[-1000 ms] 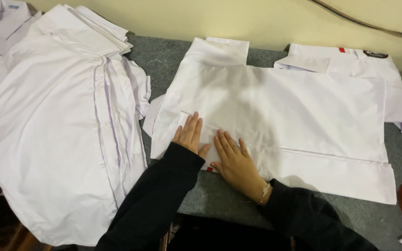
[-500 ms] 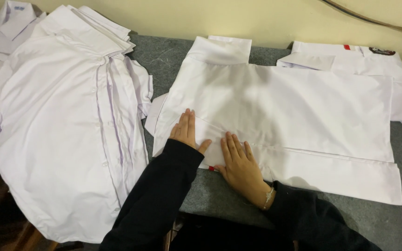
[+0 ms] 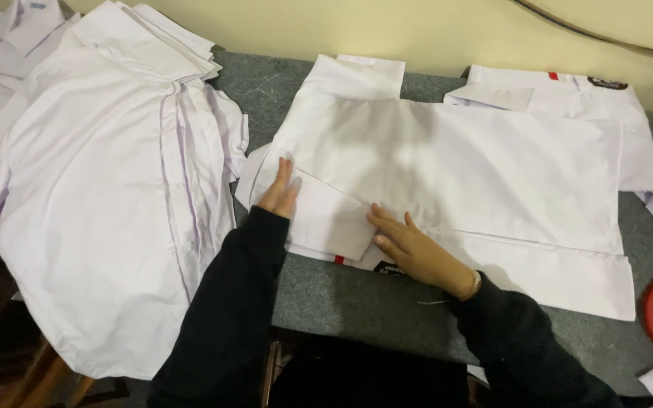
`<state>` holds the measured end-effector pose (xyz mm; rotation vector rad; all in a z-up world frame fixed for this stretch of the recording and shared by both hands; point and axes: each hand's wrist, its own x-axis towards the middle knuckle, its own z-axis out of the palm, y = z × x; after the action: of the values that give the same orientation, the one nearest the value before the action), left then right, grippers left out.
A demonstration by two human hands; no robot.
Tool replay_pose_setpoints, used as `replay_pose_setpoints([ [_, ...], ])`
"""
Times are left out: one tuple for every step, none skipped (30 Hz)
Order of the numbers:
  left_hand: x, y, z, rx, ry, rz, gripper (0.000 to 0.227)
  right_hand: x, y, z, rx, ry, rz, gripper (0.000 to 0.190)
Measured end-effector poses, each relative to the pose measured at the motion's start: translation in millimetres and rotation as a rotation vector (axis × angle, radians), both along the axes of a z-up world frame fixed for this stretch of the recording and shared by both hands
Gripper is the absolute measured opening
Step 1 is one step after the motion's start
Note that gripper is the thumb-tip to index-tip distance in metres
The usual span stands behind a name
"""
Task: Folding a white collared shirt on a work surface and placing it on a stack.
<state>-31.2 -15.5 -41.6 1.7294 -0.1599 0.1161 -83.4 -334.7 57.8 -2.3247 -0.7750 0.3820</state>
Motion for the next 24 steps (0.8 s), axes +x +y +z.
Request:
replay_pose_setpoints([
  [-6,8,13,0.0,-0.007,0.002,0.067,1,2,8,0.0,-0.007,0.002,0.069],
  [-14,15,25,0.196,-0.068,-0.003,0.066,0,4,16,0.021,-0.082,-0.015,0.068],
  [-22,22,36,0.392,-0.128,-0.009,0.066,-1,5,23,0.042,-0.157,-0.031,0.067],
  [-26,12,36,0.393,-0.126,-0.007,0.066,-3,14,20,0.043,-0.155,-0.03,0.067],
  [-29,3,36,0.555,-0.191,-0.061,0.063,-5,22,17,-0.006,-0.267,0.043,0.068],
  [-31,-5,37,0.718,-0.255,-0.114,0.06,-6,32,14,-0.052,-0.38,0.116,0.07],
  [-33,-9,22,0.722,-0.252,-0.113,0.06,-11,38,1,-0.047,-0.378,0.118,0.07],
  [-32,-15,6,0.829,-0.293,-0.112,0.061,-14,44,-13,-0.094,-0.472,0.208,0.075],
  [-31,-20,-10,0.935,-0.334,-0.111,0.061,-18,50,-26,-0.141,-0.566,0.298,0.081],
  [-35,-20,-8,0.934,-0.332,-0.11,0.061,-19,50,-33,-0.141,-0.565,0.3,0.081],
  [-39,-19,-6,0.995,-0.33,-0.102,0.062,-21,50,-40,-0.17,-0.648,0.301,0.085],
  [-42,-20,-5,1.054,-0.326,-0.095,0.063,-22,48,-48,-0.2,-0.73,0.304,0.09],
  [-43,-21,2,1.05,-0.323,-0.094,0.063,-21,47,-46,-0.203,-0.728,0.308,0.09],
  [-46,-21,8,1.074,-0.26,-0.123,0.065,-23,46,-46,-0.203,-0.741,0.308,0.092],
  [-48,-22,14,1.097,-0.197,-0.152,0.067,-24,45,-45,-0.204,-0.755,0.307,0.093],
  [-48,-21,11,1.097,-0.19,-0.154,0.067,-25,45,-46,-0.202,-0.749,0.31,0.093],
  [-49,-21,9,1.106,-0.171,-0.166,0.068,-27,45,-46,-0.202,-0.748,0.309,0.094],
  [-46,-20,9,1.116,-0.158,-0.173,0.07,-25,44,-45,-0.203,-0.754,0.309,0.095],
  [-47,-20,12,1.118,-0.156,-0.171,0.07,-26,45,-45,-0.201,-0.754,0.311,0.095],
  [-48,-21,14,1.115,-0.152,-0.165,0.069,-27,44,-46,-0.21,-0.768,0.299,0.095],
  [-50,-23,17,1.113,-0.149,-0.159,0.067,-29,44,-46,-0.219,-0.781,0.287,0.095],
  [-50,-22,16,1.112,-0.148,-0.159,0.067,-30,43,-48,-0.219,-0.781,0.287,0.095],
  [-50,-22,16,1.106,-0.145,-0.157,0.067,-31,41,-49,-0.225,-0.784,0.281,0.095],
  [-49,-22,15,1.1,-0.143,-0.156,0.068,-32,40,-50,-0.23,-0.786,0.273,0.096],
])
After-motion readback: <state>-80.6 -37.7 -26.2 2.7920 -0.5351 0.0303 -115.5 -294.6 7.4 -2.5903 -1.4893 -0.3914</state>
